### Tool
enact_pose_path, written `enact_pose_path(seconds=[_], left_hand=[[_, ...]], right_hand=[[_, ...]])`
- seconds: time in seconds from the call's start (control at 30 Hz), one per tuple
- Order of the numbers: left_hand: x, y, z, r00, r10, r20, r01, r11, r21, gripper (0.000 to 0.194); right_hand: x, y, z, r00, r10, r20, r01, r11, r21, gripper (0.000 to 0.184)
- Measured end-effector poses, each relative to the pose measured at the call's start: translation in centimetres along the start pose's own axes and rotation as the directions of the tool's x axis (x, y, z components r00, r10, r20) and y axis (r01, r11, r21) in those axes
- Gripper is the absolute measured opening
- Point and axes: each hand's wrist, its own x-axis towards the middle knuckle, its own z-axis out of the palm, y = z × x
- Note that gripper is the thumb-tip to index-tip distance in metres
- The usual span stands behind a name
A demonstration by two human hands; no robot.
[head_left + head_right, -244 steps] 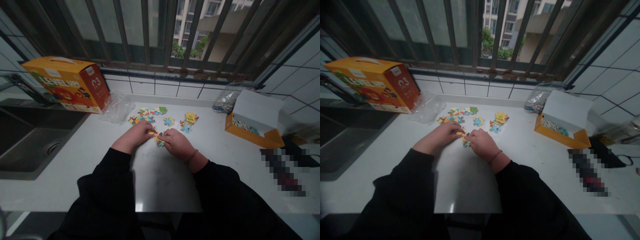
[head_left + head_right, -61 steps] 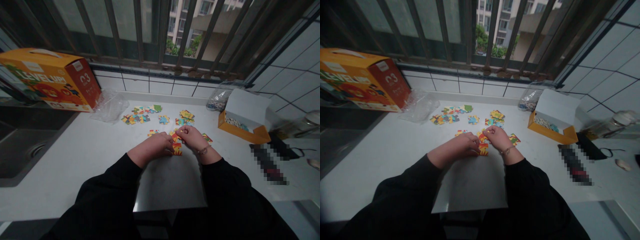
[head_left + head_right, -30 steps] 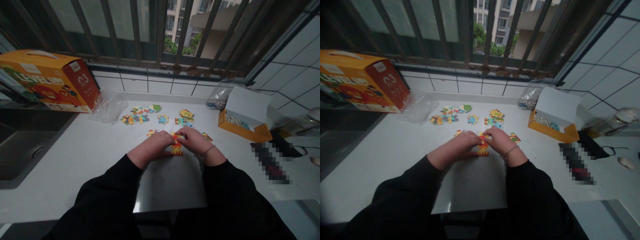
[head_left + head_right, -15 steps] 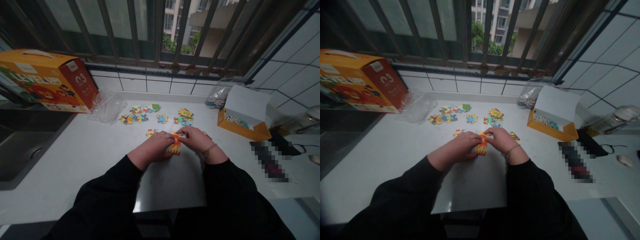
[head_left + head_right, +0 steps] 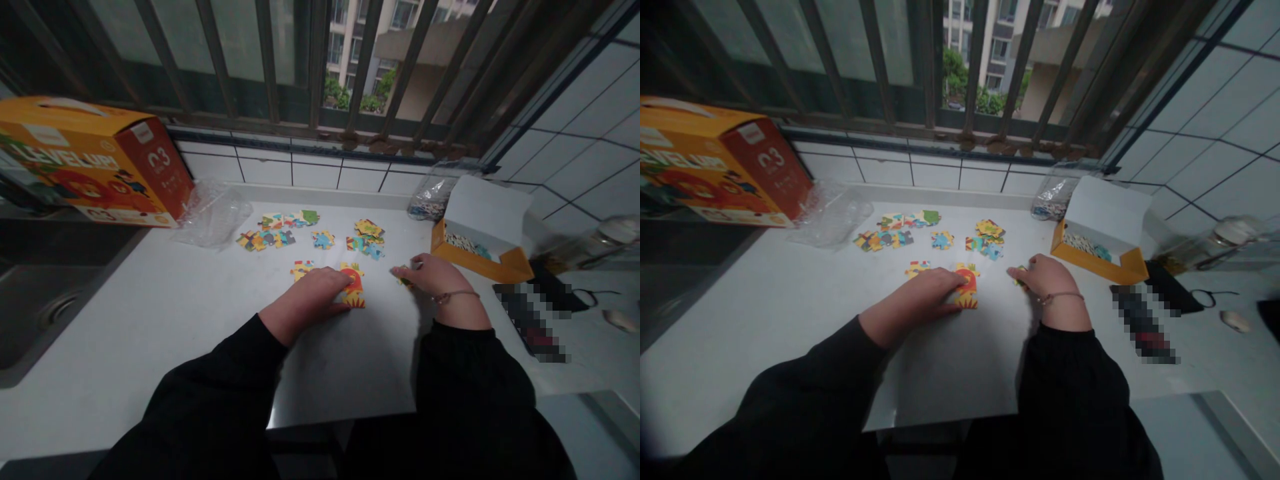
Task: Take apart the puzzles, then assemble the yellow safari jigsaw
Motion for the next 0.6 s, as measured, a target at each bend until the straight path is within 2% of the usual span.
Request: enact_pose_path(seconds=[0.07,0.17,0.27,0.4,0.5,0.6], left_hand=[[0.0,-0.2,0.1,1.000,-0.020,-0.004,0.020,1.000,-0.005,0.054],[-0.1,-0.5,0.1,0.999,-0.018,-0.043,0.016,0.999,-0.033,0.058],[-0.1,-0.9,-0.1,0.995,-0.024,-0.097,0.017,0.997,-0.069,0.058],[-0.2,-1.1,-0.7,0.989,-0.091,-0.119,0.083,0.994,-0.072,0.051],[-0.3,-1.2,-0.9,0.974,-0.159,-0.159,0.141,0.983,-0.117,0.053],[-0.3,-1.1,-0.9,0.934,-0.282,-0.221,0.196,0.919,-0.341,0.065]], right_hand=[[0.0,0.1,0.4,0.995,-0.077,0.066,0.080,0.996,-0.042,0.050],[0.2,0.3,1.0,0.989,-0.130,0.067,0.134,0.990,-0.047,0.041],[0.5,0.4,1.2,0.992,-0.122,0.044,0.120,0.991,0.055,0.038],[0.2,-0.8,1.0,0.983,-0.181,0.007,0.174,0.951,0.256,0.022],[-0.8,-3.0,1.0,0.947,-0.320,0.019,0.270,0.829,0.489,0.028],[-2.2,-5.9,1.9,0.868,-0.496,0.032,0.321,0.608,0.726,0.033]])
